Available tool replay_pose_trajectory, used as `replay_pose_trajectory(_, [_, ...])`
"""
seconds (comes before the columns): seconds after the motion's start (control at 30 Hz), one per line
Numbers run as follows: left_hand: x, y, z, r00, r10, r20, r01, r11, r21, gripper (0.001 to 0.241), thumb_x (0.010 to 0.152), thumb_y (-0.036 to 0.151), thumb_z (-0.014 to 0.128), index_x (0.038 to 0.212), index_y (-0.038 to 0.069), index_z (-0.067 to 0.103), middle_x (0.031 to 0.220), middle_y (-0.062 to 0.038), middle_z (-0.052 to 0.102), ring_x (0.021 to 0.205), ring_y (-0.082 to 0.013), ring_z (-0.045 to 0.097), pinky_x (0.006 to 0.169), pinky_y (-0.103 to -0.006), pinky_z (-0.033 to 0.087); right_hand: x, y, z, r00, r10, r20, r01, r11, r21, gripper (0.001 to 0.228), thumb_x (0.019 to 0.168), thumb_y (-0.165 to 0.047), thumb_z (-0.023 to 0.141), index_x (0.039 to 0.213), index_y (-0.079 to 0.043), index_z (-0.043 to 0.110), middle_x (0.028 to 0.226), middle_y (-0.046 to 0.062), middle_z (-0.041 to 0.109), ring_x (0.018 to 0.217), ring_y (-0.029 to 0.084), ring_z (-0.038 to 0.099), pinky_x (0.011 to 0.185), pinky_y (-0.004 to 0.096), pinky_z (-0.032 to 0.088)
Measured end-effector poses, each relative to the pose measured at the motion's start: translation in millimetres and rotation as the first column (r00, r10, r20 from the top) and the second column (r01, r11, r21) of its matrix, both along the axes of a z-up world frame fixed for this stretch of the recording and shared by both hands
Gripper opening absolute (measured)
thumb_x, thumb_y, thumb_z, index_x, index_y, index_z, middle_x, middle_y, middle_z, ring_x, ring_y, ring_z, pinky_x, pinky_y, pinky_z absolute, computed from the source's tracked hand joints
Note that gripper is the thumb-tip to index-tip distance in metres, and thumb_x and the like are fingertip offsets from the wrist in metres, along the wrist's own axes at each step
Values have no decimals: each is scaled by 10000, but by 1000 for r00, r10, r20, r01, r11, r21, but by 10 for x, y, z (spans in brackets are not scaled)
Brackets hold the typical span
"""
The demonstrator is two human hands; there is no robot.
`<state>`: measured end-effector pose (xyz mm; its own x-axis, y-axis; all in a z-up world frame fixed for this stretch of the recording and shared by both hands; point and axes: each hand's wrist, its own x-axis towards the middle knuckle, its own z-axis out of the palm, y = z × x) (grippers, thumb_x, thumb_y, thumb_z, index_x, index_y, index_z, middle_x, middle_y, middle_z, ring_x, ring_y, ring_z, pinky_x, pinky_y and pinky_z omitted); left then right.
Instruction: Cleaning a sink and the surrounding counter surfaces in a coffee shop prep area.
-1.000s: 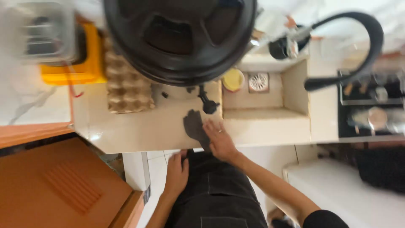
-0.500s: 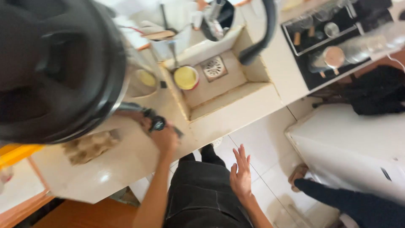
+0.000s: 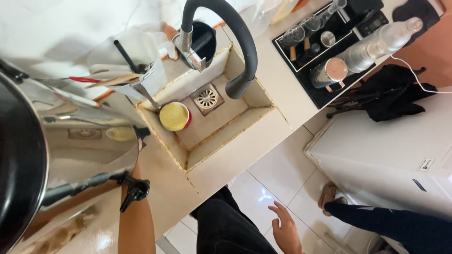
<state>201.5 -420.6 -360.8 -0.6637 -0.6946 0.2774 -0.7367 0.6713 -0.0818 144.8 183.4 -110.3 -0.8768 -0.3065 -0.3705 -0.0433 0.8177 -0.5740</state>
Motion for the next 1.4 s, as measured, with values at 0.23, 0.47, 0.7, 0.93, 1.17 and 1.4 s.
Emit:
replay_pose_trajectory(0.23, [-487,246,1903,852,-348,-392,417,903,103,476,1130,118,399,1563,-59,492,1625,-237,462,1502,-448,424,1243,-526,333,255,-55,-211,998,-42,43,42,999,7,361,854,-27,564,1162,-119,728,1368,98,656,1231,339,638,1019,401,512])
replay_pose_trajectory(0.47, [-191,624,1566,782,-54,-621,488,673,556,517,1115,118,312,1603,-49,349,1590,-259,462,1443,-441,471,1177,-496,368,937,-180,-12,989,-12,146,12,1000,1,272,887,-80,580,1122,-96,718,1232,109,718,1149,324,676,989,394,526])
replay_pose_trajectory(0.7, [306,2076,2378,945,-16,-326,182,855,485,587,1091,207,427,1592,-82,328,1693,-287,303,1564,-472,259,1164,-564,312,1493,-121,69,985,22,173,-14,999,-48,258,909,-161,582,1105,-92,735,1115,124,742,1052,319,699,940,395,546])
replay_pose_trajectory(0.93, [745,2962,2340,923,-288,-253,372,837,402,700,1073,321,472,1610,-95,303,1700,-280,276,1575,-444,241,1258,-548,212,1569,-276,556,982,-31,185,63,984,-168,268,915,-164,575,1115,-59,719,1096,153,742,1067,341,684,938,425,524])
replay_pose_trajectory(1.17, [841,3042,2401,810,-562,-166,579,721,381,823,965,433,539,1557,-91,308,1660,-267,269,1552,-431,238,1246,-529,229,1435,156,253,920,82,382,-20,986,-164,326,946,-248,579,1208,-76,671,1137,154,723,1101,337,672,955,418,525])
replay_pose_trajectory(1.4, [318,3078,2488,605,-758,-245,776,492,393,811,951,460,533,1537,-42,283,1625,-222,272,1522,-374,223,1209,-489,216,387,558,120,974,111,199,-116,993,17,380,943,-311,585,1256,-112,667,1203,153,710,1150,362,638,992,448,487])
